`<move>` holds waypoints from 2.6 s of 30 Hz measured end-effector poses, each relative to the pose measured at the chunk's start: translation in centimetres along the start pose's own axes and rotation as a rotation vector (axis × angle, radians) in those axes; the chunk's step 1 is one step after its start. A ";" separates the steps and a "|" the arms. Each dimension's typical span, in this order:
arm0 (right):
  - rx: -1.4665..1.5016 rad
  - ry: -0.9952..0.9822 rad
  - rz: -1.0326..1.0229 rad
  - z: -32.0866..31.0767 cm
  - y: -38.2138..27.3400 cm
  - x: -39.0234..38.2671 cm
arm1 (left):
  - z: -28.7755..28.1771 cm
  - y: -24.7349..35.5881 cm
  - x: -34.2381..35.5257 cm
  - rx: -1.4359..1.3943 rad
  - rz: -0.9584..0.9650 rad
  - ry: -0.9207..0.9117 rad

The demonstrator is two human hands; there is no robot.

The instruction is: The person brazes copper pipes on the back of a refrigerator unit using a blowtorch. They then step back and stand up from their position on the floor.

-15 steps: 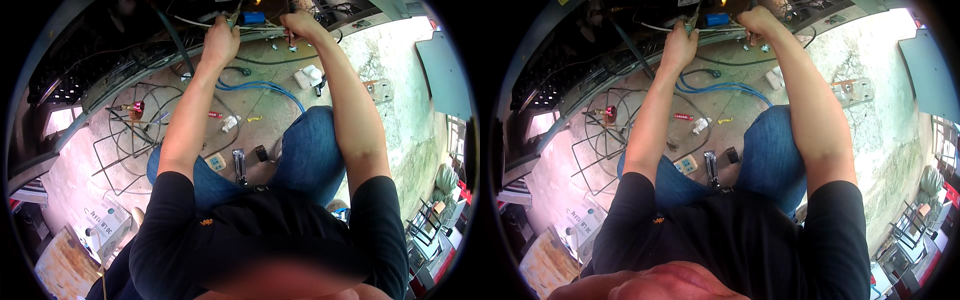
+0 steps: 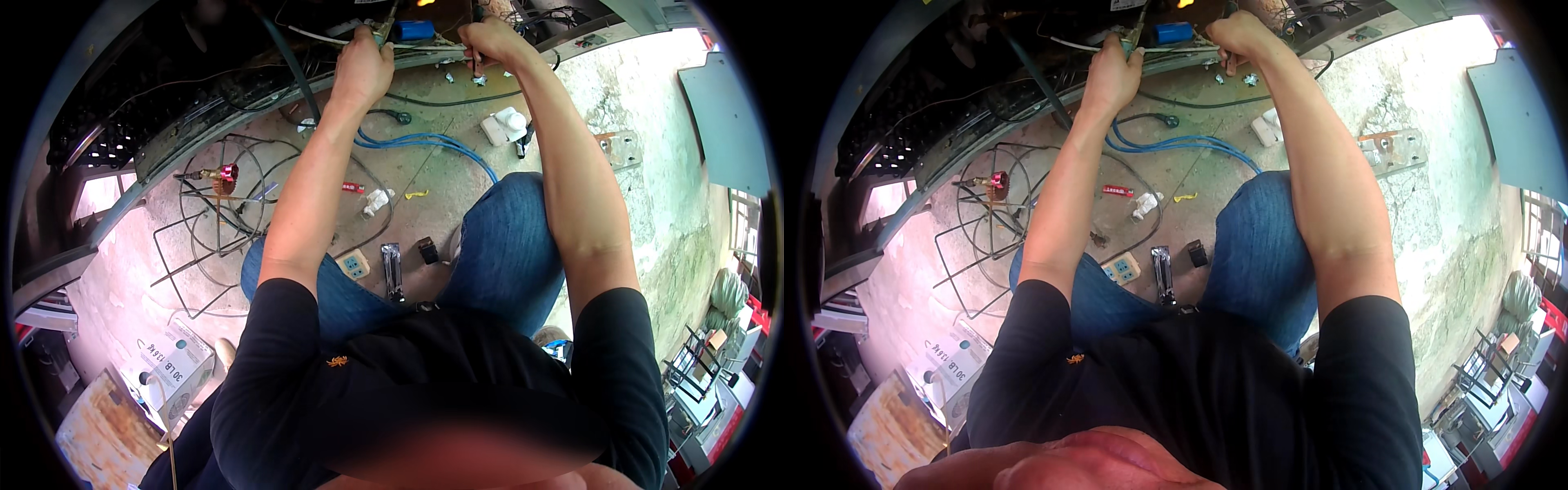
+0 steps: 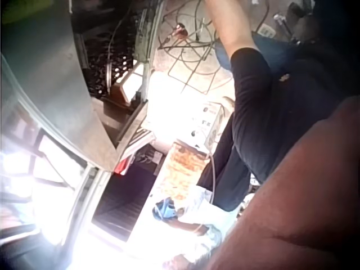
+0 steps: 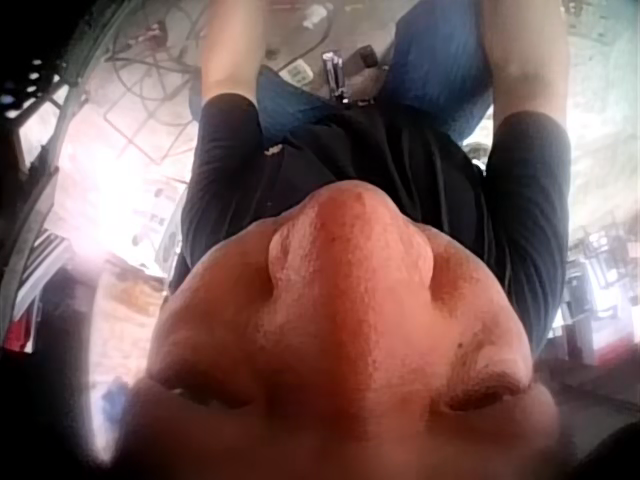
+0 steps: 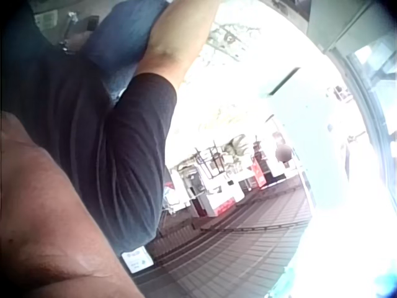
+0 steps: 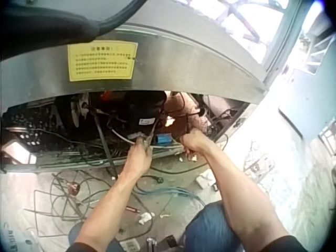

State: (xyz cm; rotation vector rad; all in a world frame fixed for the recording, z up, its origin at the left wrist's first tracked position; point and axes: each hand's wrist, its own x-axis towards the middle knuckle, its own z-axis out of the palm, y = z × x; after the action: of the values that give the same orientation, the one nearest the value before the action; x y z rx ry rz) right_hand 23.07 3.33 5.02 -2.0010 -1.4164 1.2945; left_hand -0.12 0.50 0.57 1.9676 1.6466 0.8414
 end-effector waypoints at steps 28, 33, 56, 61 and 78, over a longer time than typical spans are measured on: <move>-0.137 0.069 0.045 -1.8 1.0 -1.0 | 0.2 0.2 -0.4 -0.024 -0.015 0.007; -0.150 0.048 0.019 -1.4 0.7 -1.0 | 0.1 -0.1 -0.4 -0.025 -0.039 -0.013; -0.161 0.017 0.017 -0.8 0.2 -0.8 | 0.4 -0.2 -0.3 -0.041 -0.034 -0.047; -0.146 0.007 0.030 -0.7 -0.2 -0.9 | 0.2 -0.3 -0.3 -0.039 -0.032 -0.037; -0.134 -0.002 0.020 -0.9 0.5 -0.6 | -0.8 0.4 -0.8 -0.040 -0.066 -0.066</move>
State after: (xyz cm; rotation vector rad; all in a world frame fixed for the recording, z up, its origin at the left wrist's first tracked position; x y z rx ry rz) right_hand 24.07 2.75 5.39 -2.1051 -1.5239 1.2400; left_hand -0.50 -0.37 1.26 1.8835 1.6350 0.7706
